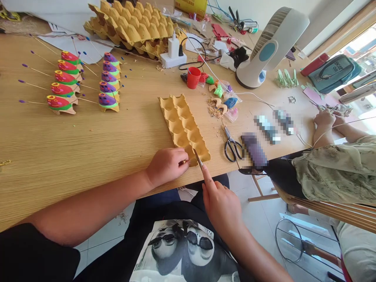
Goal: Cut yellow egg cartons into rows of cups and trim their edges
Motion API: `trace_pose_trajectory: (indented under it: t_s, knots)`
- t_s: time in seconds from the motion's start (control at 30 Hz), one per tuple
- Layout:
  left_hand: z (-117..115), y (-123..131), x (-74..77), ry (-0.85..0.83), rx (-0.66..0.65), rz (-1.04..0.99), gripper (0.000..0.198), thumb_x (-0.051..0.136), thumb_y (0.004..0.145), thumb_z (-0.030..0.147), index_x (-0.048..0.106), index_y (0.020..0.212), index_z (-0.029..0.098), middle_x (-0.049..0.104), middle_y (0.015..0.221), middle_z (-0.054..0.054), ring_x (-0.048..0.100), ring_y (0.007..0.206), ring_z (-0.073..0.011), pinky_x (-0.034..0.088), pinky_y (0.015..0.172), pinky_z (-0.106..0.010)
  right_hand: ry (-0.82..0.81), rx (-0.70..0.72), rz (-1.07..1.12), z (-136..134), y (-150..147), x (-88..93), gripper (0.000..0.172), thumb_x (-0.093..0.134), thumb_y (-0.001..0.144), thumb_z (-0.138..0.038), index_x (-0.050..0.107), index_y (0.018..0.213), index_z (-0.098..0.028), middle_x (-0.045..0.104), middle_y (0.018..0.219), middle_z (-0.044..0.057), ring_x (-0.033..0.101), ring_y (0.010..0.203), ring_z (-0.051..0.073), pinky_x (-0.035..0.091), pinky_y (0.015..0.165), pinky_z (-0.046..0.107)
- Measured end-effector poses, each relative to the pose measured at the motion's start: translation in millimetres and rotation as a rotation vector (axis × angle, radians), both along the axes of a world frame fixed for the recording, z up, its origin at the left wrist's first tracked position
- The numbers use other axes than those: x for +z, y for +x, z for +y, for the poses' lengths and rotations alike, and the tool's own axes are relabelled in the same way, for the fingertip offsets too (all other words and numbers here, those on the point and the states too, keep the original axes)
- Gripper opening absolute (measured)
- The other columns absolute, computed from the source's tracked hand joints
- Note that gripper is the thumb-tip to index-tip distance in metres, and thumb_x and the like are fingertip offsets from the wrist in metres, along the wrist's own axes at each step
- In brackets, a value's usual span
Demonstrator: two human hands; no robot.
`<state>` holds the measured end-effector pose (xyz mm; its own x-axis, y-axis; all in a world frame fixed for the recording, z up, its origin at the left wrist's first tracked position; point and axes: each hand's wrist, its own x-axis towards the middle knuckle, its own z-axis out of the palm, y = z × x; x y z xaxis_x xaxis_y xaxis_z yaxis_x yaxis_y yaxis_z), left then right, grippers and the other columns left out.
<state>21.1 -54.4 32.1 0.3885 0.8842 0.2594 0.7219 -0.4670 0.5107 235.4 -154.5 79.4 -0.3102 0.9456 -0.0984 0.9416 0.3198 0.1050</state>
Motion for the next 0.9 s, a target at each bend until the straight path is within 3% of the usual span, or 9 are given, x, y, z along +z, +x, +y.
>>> trace_pose_trajectory:
  t_s: [0.2, 0.9]
  knots:
    - [0, 1, 0.7, -0.002, -0.004, -0.009, 0.022, 0.060, 0.092, 0.025, 0.066, 0.071, 0.020, 0.067, 0.072, -0.002, 0.060, 0.065, -0.0164, 0.035, 0.059, -0.030, -0.009, 0.011, -0.019, -7, 2, 0.0, 0.076, 0.052, 0.099, -0.017, 0.022, 0.169, -0.023, 0.065, 0.073, -0.002, 0.062, 0.060, 0.014, 0.036, 0.053, 0.027]
    - [-1, 1, -1.7, 0.007, -0.012, -0.036, 0.020, 0.062, 0.092, 0.024, 0.066, 0.073, 0.019, 0.067, 0.072, -0.001, 0.059, 0.064, -0.0154, 0.036, 0.060, -0.030, -0.021, -0.005, -0.083, -10, -1, 1.3, 0.074, 0.054, 0.100, -0.018, 0.026, 0.167, -0.025, 0.064, 0.072, -0.002, 0.065, 0.061, 0.015, 0.037, 0.054, 0.028]
